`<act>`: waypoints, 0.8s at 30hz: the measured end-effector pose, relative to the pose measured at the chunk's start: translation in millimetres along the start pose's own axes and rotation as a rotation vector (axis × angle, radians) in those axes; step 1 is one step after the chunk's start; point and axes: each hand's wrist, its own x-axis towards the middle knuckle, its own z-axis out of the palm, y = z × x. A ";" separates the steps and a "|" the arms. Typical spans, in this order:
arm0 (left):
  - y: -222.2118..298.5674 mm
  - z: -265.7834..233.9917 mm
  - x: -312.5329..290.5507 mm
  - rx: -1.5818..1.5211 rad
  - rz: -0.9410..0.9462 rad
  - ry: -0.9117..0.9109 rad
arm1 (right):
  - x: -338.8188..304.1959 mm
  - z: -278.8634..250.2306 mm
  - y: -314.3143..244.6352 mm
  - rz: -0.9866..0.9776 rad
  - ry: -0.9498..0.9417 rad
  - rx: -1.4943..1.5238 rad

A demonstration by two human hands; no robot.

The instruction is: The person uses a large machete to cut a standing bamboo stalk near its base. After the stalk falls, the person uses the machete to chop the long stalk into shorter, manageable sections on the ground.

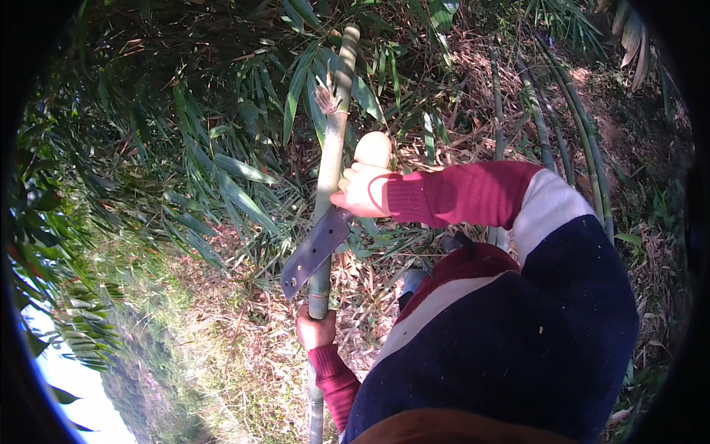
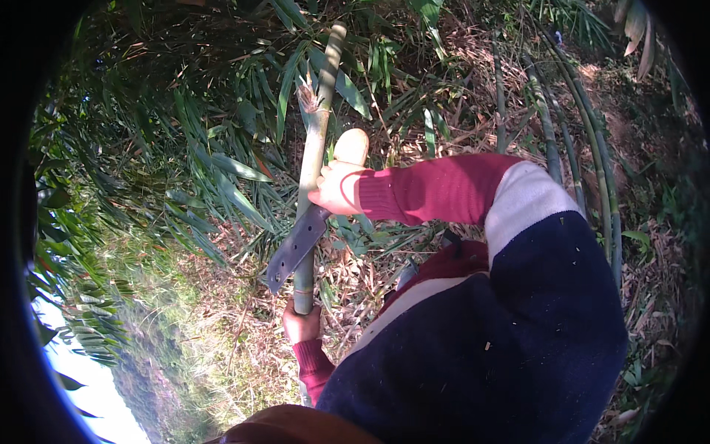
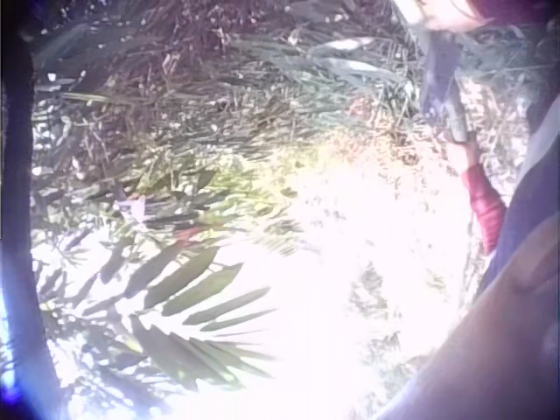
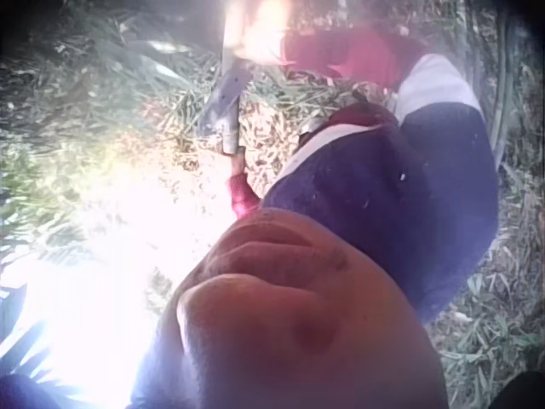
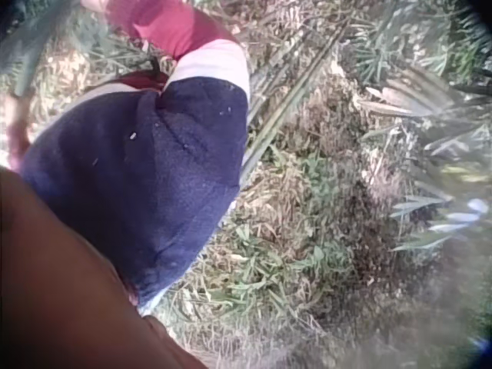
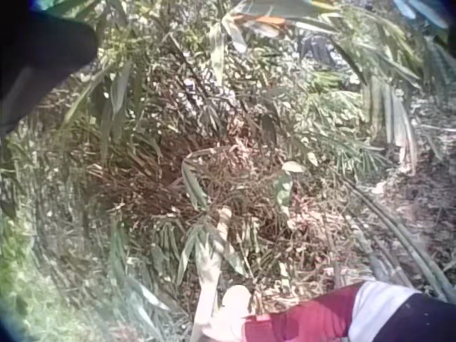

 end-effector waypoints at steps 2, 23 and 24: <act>-8.0 -5.8 -11.4 0.006 -0.013 0.016 | 3.3 -24.9 54.3 0.087 0.091 -0.153; -19.0 4.1 33.0 -0.418 0.171 -0.802 | -5.1 -22.6 22.1 0.298 -0.141 -0.296; -28.1 1.2 43.9 -0.577 0.080 -1.109 | -5.4 -25.4 -7.9 0.214 -0.155 -0.188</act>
